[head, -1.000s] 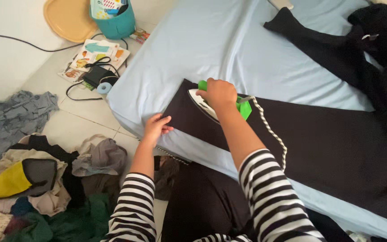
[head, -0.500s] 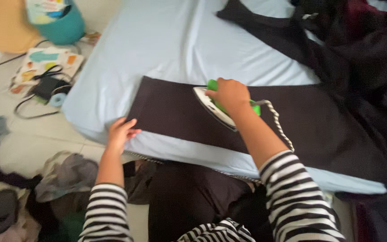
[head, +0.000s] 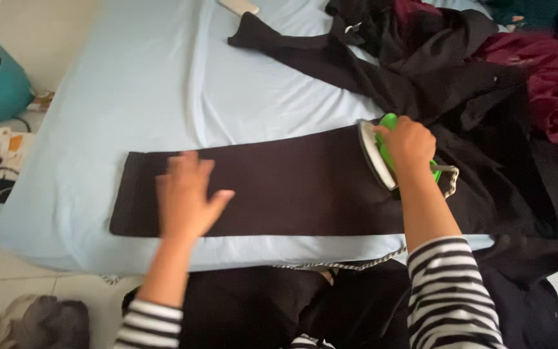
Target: The person irons a pair of dark trousers laid out on a bed. They smooth the fabric with their hands, then use a green iron to press the legs and waist area. The trousers are repositioned and flipped to iron different sections.
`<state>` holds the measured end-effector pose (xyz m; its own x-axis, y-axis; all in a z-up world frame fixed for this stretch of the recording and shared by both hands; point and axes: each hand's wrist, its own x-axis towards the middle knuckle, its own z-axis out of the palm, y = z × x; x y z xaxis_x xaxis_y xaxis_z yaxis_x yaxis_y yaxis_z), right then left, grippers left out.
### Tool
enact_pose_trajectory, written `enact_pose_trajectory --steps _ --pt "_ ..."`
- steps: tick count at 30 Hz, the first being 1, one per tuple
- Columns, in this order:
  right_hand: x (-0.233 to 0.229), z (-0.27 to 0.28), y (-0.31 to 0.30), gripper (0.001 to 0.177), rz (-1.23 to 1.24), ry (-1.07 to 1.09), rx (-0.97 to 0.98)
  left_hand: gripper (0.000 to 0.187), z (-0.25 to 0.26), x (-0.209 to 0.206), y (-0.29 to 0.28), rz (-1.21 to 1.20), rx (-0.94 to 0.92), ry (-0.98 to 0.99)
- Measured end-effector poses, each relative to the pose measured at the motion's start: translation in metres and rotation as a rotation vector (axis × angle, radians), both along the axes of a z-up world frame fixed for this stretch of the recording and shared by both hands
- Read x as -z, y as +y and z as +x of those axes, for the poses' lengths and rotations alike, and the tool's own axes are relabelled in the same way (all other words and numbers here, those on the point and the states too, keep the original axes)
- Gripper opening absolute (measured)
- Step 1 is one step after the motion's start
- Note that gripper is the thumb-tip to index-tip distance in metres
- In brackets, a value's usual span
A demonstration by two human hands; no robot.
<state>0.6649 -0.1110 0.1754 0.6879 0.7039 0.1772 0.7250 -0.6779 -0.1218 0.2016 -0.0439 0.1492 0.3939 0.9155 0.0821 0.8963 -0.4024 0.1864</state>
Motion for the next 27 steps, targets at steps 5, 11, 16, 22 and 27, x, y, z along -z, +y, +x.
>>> enact_pose_trajectory --steps 5,11,16,22,27 --pt "0.009 0.034 0.028 0.075 0.02 0.002 0.028 0.091 0.068 0.018 0.008 -0.026 0.178 -0.026" --pt "0.013 0.044 0.021 0.067 -0.022 0.132 -0.012 0.089 0.059 0.044 0.012 0.026 0.184 -0.07" --pt "-0.005 0.032 -0.035 0.07 -0.096 0.097 -0.064 0.088 0.058 0.048 0.012 0.026 0.189 -0.094" --pt "-0.031 -0.007 -0.109 0.064 -0.253 0.087 -0.422 0.088 0.058 0.049 0.013 0.034 0.193 -0.093" --pt "-0.035 -0.064 -0.116 0.058 -0.22 0.024 -0.739 0.088 0.055 0.051 0.016 0.026 0.212 -0.089"
